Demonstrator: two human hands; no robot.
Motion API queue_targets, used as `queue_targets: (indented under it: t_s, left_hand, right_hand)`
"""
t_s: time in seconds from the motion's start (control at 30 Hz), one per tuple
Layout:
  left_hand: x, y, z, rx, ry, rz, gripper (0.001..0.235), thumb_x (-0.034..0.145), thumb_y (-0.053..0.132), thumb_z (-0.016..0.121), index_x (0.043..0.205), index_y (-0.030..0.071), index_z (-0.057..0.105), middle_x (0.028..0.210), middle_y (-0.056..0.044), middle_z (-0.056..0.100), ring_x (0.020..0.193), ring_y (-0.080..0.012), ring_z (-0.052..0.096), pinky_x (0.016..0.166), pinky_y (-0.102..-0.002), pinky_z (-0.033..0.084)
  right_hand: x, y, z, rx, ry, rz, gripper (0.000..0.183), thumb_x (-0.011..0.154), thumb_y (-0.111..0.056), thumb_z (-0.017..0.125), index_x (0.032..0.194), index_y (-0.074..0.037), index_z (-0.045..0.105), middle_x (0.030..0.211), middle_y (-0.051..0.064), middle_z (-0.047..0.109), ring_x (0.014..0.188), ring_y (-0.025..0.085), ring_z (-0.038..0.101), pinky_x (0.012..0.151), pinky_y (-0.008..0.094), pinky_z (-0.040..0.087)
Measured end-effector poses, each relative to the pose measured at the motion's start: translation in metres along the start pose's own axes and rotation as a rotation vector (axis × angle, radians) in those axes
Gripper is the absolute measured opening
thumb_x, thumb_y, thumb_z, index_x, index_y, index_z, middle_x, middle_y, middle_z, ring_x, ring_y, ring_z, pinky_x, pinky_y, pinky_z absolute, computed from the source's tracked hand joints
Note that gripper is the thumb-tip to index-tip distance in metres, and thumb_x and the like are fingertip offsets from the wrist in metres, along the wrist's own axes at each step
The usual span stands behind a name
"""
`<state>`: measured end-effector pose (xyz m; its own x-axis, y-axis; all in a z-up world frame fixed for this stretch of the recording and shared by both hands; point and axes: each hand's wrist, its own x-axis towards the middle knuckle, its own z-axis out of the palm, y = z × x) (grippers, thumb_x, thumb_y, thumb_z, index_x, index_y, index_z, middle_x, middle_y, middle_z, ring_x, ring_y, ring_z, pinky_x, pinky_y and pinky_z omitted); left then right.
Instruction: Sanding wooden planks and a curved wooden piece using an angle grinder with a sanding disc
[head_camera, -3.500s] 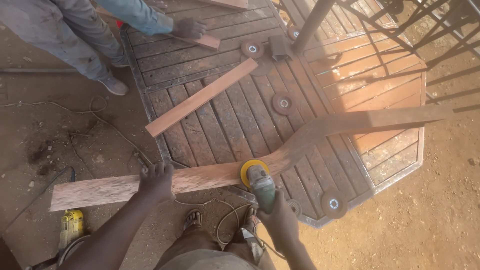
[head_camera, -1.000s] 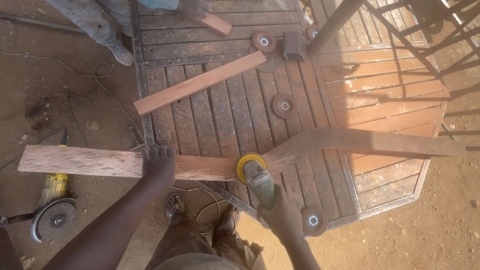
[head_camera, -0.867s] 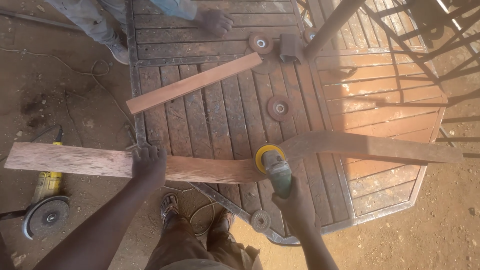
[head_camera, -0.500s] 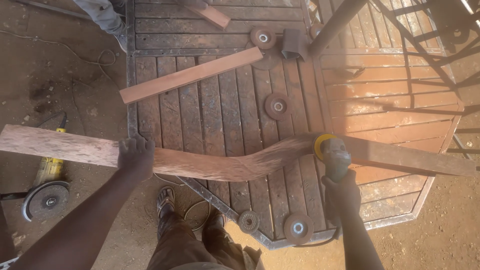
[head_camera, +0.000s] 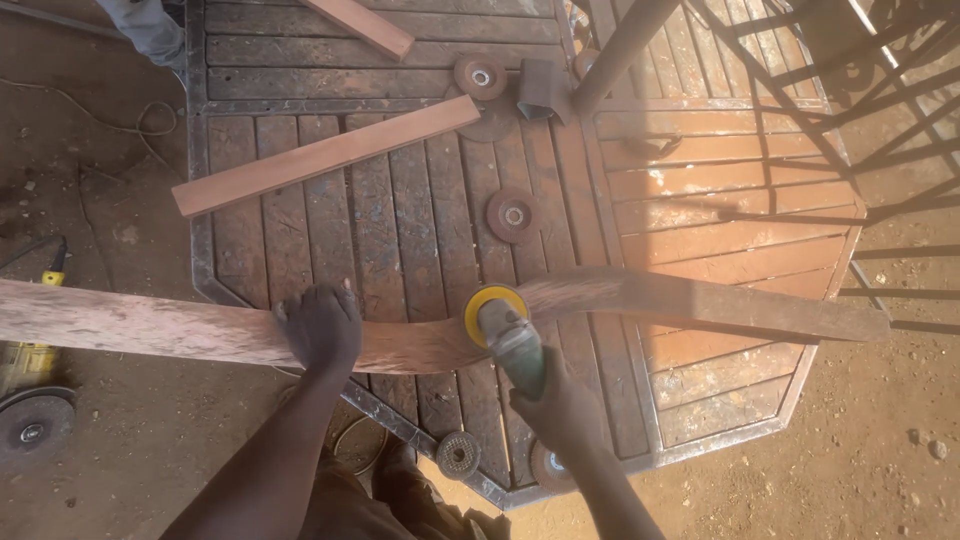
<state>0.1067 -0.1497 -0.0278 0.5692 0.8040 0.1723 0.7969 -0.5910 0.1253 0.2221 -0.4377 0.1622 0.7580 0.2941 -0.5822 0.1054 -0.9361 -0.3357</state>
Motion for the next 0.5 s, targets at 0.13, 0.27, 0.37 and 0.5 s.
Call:
queue_targets:
  t_s: [0.13,0.27,0.37,0.5]
  left_hand:
    - [-0.002,0.023,-0.021,-0.026,0.050,-0.010,0.036,0.110,0.039,0.049,0.092,0.012,0.065,0.087,-0.010,0.068,0.093,-0.0323,0.068,0.093,-0.052,0.043]
    - [-0.004,0.023,-0.014,0.003,0.097,-0.008,0.030,0.106,0.039,0.055,0.093,0.013,0.063,0.086,-0.008,0.064,0.093,-0.0317,0.067,0.090,-0.053,0.045]
    - [-0.002,0.027,-0.014,0.027,0.054,-0.026,0.027,0.105,0.039,0.057,0.095,0.014,0.064,0.091,-0.008,0.067,0.097,-0.0335,0.065,0.095,-0.055,0.044]
    - [0.000,0.028,-0.026,0.055,0.077,0.007,0.036,0.109,0.043,0.054,0.090,0.014,0.064,0.082,-0.004,0.065,0.093,-0.0269,0.070,0.091,-0.052,0.049]
  right_hand:
    - [0.004,-0.018,0.005,-0.087,-0.061,-0.123,0.071,0.077,-0.041,0.074,0.139,-0.020,0.045,0.126,0.016,0.065,0.117,0.046,0.066,0.101,0.063,0.053]
    - [0.019,-0.018,-0.018,-0.023,0.043,0.046,0.069,0.079,-0.038,0.073,0.140,-0.021,0.045,0.122,0.018,0.069,0.117,0.045,0.067,0.100,0.059,0.053]
    - [0.042,0.001,-0.051,0.002,0.133,0.162,0.056,0.080,-0.037,0.069,0.127,-0.017,0.047,0.111,0.017,0.070,0.102,0.042,0.066,0.086,0.055,0.049]
    - [0.085,0.075,-0.070,0.115,0.251,0.252,0.073,0.079,-0.046,0.073,0.140,-0.018,0.045,0.127,0.024,0.066,0.124,0.046,0.062,0.104,0.063,0.048]
